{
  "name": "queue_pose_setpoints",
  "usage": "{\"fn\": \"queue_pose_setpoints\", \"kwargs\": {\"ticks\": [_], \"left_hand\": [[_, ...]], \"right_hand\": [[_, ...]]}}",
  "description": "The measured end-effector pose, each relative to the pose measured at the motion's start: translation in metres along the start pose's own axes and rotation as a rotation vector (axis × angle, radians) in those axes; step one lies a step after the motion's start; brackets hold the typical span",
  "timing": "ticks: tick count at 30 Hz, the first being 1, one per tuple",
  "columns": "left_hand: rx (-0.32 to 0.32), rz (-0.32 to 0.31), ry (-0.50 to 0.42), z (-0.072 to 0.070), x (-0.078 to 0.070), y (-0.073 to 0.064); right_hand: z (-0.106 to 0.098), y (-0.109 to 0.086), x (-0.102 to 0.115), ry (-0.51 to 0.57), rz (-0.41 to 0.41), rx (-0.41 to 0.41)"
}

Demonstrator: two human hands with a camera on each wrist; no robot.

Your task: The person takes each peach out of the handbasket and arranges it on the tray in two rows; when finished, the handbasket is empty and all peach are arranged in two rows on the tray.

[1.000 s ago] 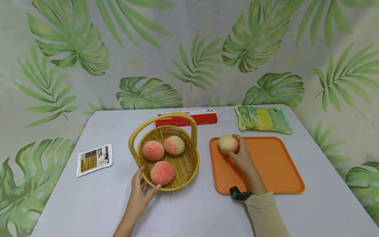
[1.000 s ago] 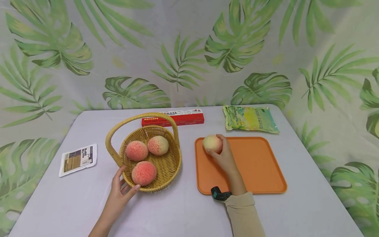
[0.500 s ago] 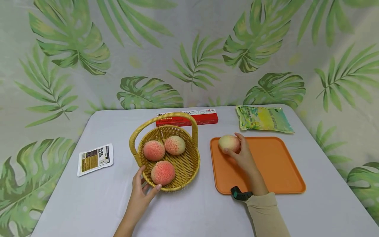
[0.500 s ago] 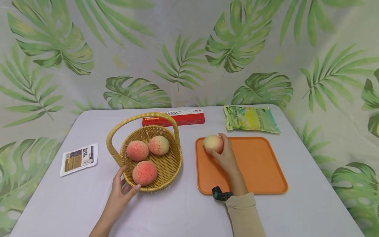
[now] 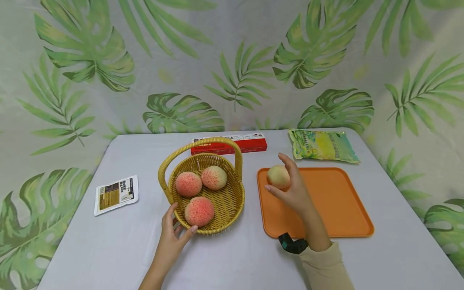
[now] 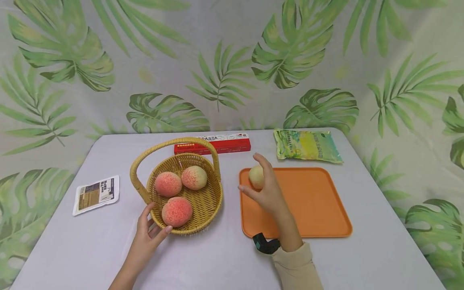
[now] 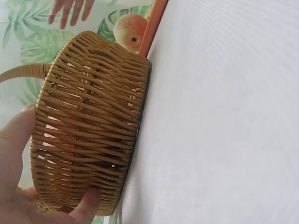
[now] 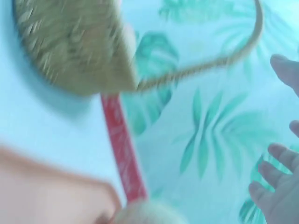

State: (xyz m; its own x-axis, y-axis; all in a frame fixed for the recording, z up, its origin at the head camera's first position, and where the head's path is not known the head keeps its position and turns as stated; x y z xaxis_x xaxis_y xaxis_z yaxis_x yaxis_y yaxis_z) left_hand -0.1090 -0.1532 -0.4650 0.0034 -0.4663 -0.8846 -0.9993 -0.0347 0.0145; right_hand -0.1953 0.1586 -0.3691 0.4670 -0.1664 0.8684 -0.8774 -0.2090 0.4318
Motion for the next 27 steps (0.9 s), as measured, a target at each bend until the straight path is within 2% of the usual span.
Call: {"fn": "queue_pose_setpoints", "kwargs": {"ticks": [3,5,6,12,16,20,23,27], "left_hand": [[-0.001,0.008,-0.002,0.0,0.001,0.0],[0.001,0.007,-0.004,0.0,0.003,0.0],[0.002,0.011,-0.001,0.0,0.0,0.0],[0.014,-0.012,-0.006,-0.004,-0.017,-0.004],[0.017,-0.024,-0.013,-0.002,-0.006,-0.001],[0.012,-0.019,-0.014,-0.004,-0.013,-0.003],[0.008,-0.012,-0.017,-0.005,-0.019,-0.004],[0.01,-0.016,-0.009,-0.004,-0.013,-0.003]], "right_hand": [[0.018,0.0,0.031,0.026,-0.053,0.069],[0.03,0.0,0.044,0.044,-0.052,0.122],[0.036,-0.001,0.048,0.058,-0.043,0.145],[0.064,0.0,0.037,0.133,-0.042,0.282],[0.08,0.0,0.03,0.117,-0.053,0.343],[0.094,-0.001,0.01,0.089,-0.051,0.38],[0.101,-0.003,0.004,0.088,-0.066,0.402],[0.107,-0.005,0.0,0.087,-0.056,0.414]]}}
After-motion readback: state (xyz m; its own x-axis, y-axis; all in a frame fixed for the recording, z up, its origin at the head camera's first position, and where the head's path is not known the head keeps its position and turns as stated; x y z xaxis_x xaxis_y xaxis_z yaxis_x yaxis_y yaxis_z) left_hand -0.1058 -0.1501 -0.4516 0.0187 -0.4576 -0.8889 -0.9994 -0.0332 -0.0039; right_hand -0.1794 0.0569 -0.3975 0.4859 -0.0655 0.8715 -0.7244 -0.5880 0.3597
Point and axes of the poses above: each hand's wrist, its own y-axis towards the middle knuckle, its own z-axis out of the palm, x = y × z, the point moved 5 cm from there along y, towards the middle knuckle, and after that the axes turned 14 degrees about y, right-handed, at the moved point
